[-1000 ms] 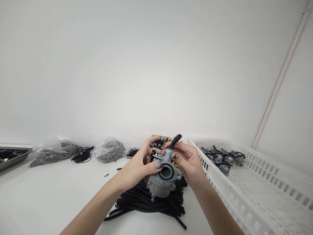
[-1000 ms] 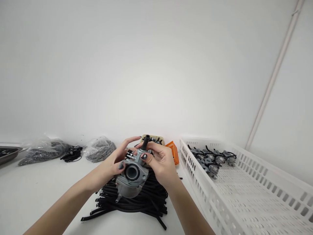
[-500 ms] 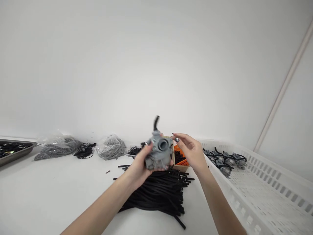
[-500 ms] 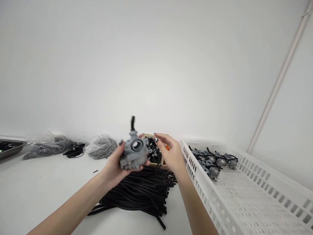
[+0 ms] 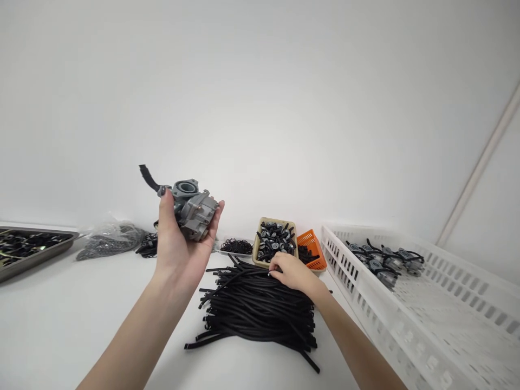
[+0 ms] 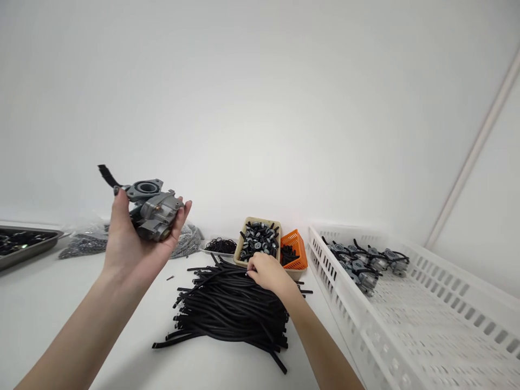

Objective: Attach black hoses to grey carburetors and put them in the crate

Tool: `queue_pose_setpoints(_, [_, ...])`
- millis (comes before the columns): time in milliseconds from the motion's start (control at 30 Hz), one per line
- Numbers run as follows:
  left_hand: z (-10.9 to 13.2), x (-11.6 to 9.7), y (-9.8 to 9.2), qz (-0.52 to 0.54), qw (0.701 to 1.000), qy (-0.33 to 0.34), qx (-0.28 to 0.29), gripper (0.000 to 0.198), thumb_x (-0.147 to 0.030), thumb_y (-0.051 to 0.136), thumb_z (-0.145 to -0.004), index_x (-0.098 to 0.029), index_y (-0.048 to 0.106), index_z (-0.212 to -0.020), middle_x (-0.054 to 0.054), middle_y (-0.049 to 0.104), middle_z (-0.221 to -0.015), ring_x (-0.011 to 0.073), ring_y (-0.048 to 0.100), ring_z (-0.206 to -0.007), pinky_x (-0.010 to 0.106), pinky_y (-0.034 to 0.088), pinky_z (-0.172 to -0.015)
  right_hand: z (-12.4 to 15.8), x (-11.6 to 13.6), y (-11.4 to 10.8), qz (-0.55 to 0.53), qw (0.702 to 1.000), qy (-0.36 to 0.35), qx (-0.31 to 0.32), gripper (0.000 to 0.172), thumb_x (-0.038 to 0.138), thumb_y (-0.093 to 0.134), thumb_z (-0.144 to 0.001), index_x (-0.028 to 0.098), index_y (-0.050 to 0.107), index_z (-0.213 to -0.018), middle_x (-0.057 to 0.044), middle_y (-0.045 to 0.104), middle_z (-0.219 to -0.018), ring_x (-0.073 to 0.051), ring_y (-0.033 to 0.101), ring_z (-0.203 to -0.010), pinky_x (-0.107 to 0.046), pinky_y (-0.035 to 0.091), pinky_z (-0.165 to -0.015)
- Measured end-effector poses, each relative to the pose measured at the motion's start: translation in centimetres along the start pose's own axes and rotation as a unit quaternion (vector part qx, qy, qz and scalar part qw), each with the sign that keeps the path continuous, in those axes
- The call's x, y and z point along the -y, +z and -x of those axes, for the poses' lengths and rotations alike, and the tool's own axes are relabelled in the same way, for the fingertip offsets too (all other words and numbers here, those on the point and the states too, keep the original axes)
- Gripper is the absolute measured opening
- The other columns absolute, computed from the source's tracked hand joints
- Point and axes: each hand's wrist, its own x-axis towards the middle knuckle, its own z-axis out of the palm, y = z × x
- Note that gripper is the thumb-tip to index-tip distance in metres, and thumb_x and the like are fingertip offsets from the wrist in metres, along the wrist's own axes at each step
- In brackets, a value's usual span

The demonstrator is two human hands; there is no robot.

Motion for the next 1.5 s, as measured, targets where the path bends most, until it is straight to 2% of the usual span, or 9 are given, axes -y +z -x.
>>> queue_pose_setpoints(200, [0.4,0.8,0.1,-0.017,1.000,-0.008,0.002,0.030,-0.043,0.063,-0.092,-0.022,0.062,-0.113,0.007,0.067,-0.124,0.0227,0.066,-0.116,0.031,0.061,-0.093,1.7,0.0,-5.4,-0.109,0.969,0.047,-0.216,0.018,0.026,0.051,-0.092,0.022,0.067,-0.099,-0.005,0.073,-0.095,-0.022,0.067,-0.090,-0.036,0.048,-0.080])
queue_pose_setpoints(267, [0.5,1.0,0.0,-0.020,0.999,-0.029,0.008,0.029,-0.040,0.065,-0.091,-0.020,0.062,-0.112,0.007,0.065,-0.127,0.0229,0.066,-0.116,0.030,0.060,-0.094,2.6,0.5,-7.1,-0.171,0.935,0.053,-0.307,0.021,0.030,0.054,-0.091,0.023,0.065,-0.107,-0.005,0.072,-0.091,-0.020,0.067,-0.085,-0.034,0.049,-0.075])
queue_pose_setpoints(367, [0.4,1.4,-0.2,-0.026,0.998,-0.056,0.019,0.026,-0.036,0.067,-0.090,-0.020,0.062,-0.110,0.006,0.064,-0.129,0.0225,0.066,-0.115,0.030,0.059,-0.095,3.7,1.5,-9.0,-0.321,0.856,0.063,-0.400,0.036,0.035,0.058,-0.088,0.025,0.056,-0.122,-0.002,0.069,-0.090,-0.013,0.062,-0.060,-0.027,0.047,-0.056])
queue_pose_setpoints(467, [0.2,2.1,-0.3,-0.033,0.998,-0.057,0.011,0.022,-0.036,0.066,-0.091,-0.021,0.064,-0.107,0.005,0.066,-0.124,0.0214,0.068,-0.110,0.033,0.061,-0.093,4.4,2.4,-10.1,-0.479,0.792,0.060,-0.373,0.033,0.034,0.058,-0.085,0.024,0.060,-0.116,-0.003,0.069,-0.095,-0.010,0.062,-0.053,-0.024,0.046,-0.049])
queue_pose_setpoints(633, [0.3,3.4,-0.2,-0.079,0.993,-0.086,0.003,0.027,-0.038,0.066,-0.090,-0.021,0.065,-0.111,0.007,0.069,-0.118,0.0205,0.073,-0.098,0.028,0.064,-0.078,5.1,2.3,-10.7,-0.588,0.751,-0.012,-0.300,0.033,0.031,0.064,-0.077,0.025,0.068,-0.109,-0.006,0.075,-0.102,-0.015,0.067,-0.062,-0.028,0.052,-0.053])
queue_pose_setpoints(733, [0.5,3.9,-0.1,-0.121,0.987,-0.107,0.002,0.026,-0.037,0.063,-0.092,-0.020,0.065,-0.112,0.009,0.072,-0.111,0.0206,0.075,-0.087,0.024,0.063,-0.064,5.3,2.4,-10.6,-0.602,0.727,-0.062,-0.326,0.032,0.033,0.077,-0.071,0.026,0.069,-0.101,-0.002,0.075,-0.082,-0.014,0.064,-0.058,-0.027,0.051,-0.053])
queue_pose_setpoints(867, [0.6,4.4,-0.4,-0.157,0.980,-0.119,0.027,0.027,-0.036,0.065,-0.090,-0.020,0.066,-0.111,0.009,0.073,-0.108,0.0218,0.075,-0.086,0.024,0.062,-0.061,5.5,3.8,-10.6,-0.598,0.680,-0.056,-0.421,0.027,0.045,0.078,-0.076,0.022,0.064,-0.083,0.006,0.057,-0.045,-0.010,0.051,-0.040,-0.024,0.042,-0.044])
queue_pose_setpoints(1067, [0.8,4.7,-0.7,-0.185,0.970,-0.149,0.048,0.029,-0.038,0.068,-0.087,-0.019,0.068,-0.108,0.010,0.075,-0.102,0.0219,0.075,-0.083,0.023,0.061,-0.061,5.6,5.5,-10.8,-0.588,0.628,-0.053,-0.508,0.033,0.049,0.078,-0.074,0.021,0.060,-0.078,0.004,0.061,-0.049,-0.010,0.053,-0.047,-0.021,0.041,-0.047])
queue_pose_setpoints(1500, [0.8,4.7,-0.8,-0.185,0.970,-0.150,0.047,0.027,-0.039,0.072,-0.083,-0.019,0.070,-0.101,0.007,0.076,-0.094,0.0180,0.074,-0.074,0.024,0.062,-0.060,5.1,6.0,-9.9,-0.713,0.540,-0.032,-0.446,0.019,0.036,0.075,-0.079,0.022,0.062,-0.082,0.008,0.053,-0.053,-0.008,0.048,-0.048,-0.018,0.039,-0.046])
